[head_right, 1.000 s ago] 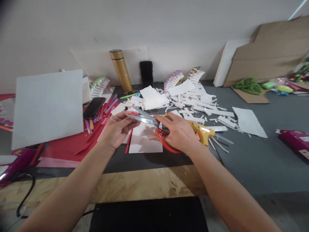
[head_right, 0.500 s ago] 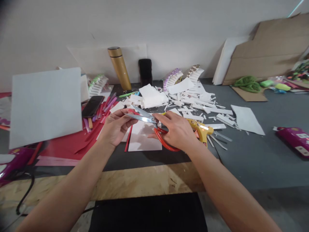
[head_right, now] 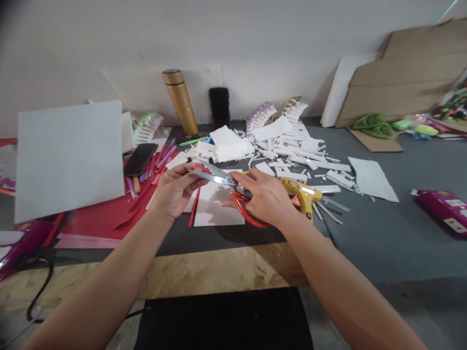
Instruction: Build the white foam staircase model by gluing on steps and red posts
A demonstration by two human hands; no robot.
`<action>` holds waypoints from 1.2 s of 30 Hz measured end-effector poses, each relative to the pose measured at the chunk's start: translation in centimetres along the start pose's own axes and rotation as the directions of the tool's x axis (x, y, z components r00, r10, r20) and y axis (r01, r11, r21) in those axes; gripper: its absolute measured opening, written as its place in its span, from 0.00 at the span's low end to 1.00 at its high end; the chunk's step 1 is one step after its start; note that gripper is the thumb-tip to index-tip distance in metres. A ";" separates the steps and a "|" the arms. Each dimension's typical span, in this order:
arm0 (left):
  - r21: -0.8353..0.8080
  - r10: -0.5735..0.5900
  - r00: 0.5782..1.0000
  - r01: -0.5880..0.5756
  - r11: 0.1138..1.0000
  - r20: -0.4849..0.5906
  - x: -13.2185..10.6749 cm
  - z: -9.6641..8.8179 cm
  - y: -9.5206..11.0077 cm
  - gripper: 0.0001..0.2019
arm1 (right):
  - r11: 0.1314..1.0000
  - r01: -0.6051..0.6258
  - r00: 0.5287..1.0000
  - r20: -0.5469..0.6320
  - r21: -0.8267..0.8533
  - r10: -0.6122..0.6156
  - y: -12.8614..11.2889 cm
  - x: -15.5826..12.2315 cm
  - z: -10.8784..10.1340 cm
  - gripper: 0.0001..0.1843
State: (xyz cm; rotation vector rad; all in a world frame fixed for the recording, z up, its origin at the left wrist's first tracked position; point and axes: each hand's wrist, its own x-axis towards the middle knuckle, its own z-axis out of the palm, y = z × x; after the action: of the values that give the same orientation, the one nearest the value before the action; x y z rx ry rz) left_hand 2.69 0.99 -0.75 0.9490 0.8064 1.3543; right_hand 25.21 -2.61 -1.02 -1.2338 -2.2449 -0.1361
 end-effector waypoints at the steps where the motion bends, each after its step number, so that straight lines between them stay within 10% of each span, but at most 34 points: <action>1: 0.007 0.004 1.000 -0.004 1.000 0.000 0.0 0.0 0.0 0.11 | 1.000 -0.001 1.000 0.003 0.003 0.001 0.0 0.0 0.0 0.34; 36: -0.012 -0.024 1.000 0.024 1.000 0.018 0.1 -0.2 -0.2 0.07 | 0.998 -0.019 1.000 -0.022 -0.067 0.018 0.0 -0.4 0.7 0.36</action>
State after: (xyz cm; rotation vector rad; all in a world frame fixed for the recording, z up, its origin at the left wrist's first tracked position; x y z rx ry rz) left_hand 2.57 1.10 -0.98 0.9378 0.7933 1.3271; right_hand 25.07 -2.68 -1.85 -1.2818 -2.2266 -0.2188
